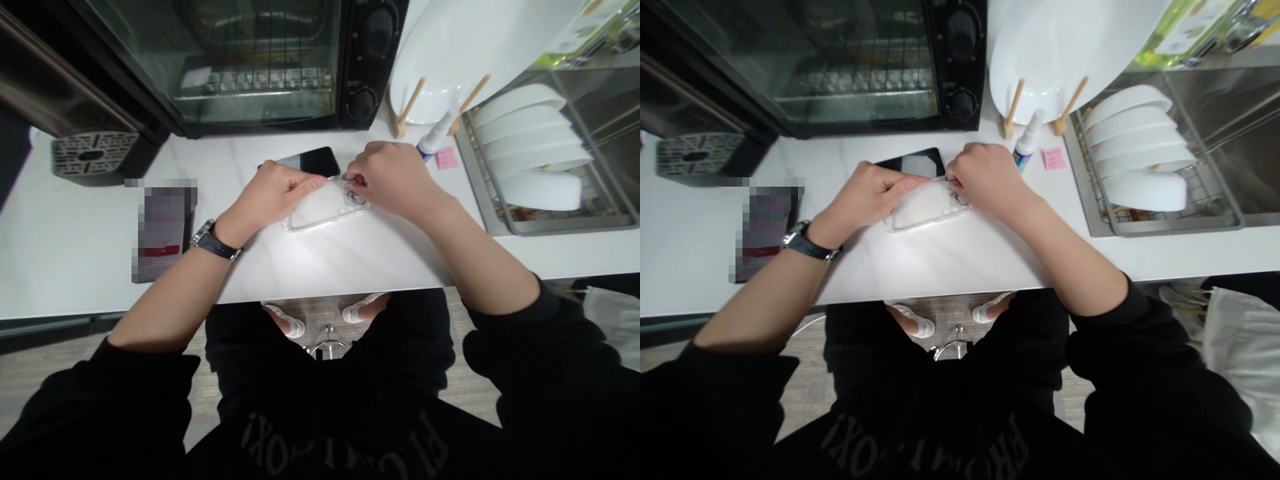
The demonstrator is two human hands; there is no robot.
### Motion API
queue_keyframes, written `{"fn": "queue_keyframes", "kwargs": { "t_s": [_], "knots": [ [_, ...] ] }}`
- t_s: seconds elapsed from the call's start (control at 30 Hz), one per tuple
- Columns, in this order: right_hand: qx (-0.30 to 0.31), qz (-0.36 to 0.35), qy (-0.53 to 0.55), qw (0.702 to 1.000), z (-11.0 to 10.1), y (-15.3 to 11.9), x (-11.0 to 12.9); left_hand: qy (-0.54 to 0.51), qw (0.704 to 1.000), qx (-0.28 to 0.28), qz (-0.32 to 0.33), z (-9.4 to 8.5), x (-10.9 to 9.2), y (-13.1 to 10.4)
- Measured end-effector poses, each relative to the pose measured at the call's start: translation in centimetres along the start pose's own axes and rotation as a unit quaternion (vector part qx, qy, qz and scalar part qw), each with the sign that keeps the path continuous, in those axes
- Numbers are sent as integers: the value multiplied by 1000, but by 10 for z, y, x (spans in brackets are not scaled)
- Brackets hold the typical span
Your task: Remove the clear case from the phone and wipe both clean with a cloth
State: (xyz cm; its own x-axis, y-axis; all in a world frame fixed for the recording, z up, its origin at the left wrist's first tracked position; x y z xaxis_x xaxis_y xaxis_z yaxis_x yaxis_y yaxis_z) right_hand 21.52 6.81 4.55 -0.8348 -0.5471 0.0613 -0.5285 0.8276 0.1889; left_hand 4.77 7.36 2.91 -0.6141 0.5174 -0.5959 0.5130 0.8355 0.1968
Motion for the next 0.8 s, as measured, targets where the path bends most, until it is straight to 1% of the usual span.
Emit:
{"fn": "queue_keyframes", "kwargs": {
  "t_s": [0.1,0.2,0.3,0.4,0.47,0.57,0.63,0.73,0.8],
  "knots": [
    [-24,5,23,999,1,2,1,-3,1000,-4,3,0,-1,-1],
    [-11,1,45,999,6,3,10,-10,1000,-20,9,-2,-3,-1],
    [-5,-58,86,995,11,3,33,-14,999,-25,33,-1,-10,0],
    [-29,-124,126,984,16,-1,56,-18,998,-28,59,3,-16,1],
    [-53,-154,145,976,21,-2,67,-22,997,-45,64,4,-16,1],
    [-73,-196,159,965,27,-5,78,-26,996,-63,65,4,-15,1],
    [-73,-230,164,957,28,-7,84,-28,995,-63,73,5,-16,0],
    [-62,-283,170,942,24,-13,91,-31,995,-53,81,4,-21,0],
    [-53,-299,176,937,19,-15,93,-27,996,-46,78,4,-23,0]
  ]
}}
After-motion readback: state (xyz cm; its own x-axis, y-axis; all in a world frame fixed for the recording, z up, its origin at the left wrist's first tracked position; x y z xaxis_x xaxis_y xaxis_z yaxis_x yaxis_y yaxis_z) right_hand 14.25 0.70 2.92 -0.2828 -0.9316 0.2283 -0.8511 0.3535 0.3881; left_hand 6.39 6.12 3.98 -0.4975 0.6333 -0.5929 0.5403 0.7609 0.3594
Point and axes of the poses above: each hand's wrist, its own y-axis towards the middle knuckle, its own z-axis out of the palm, x = y × z, the point moved 9 cm from there along y, towards the middle knuckle
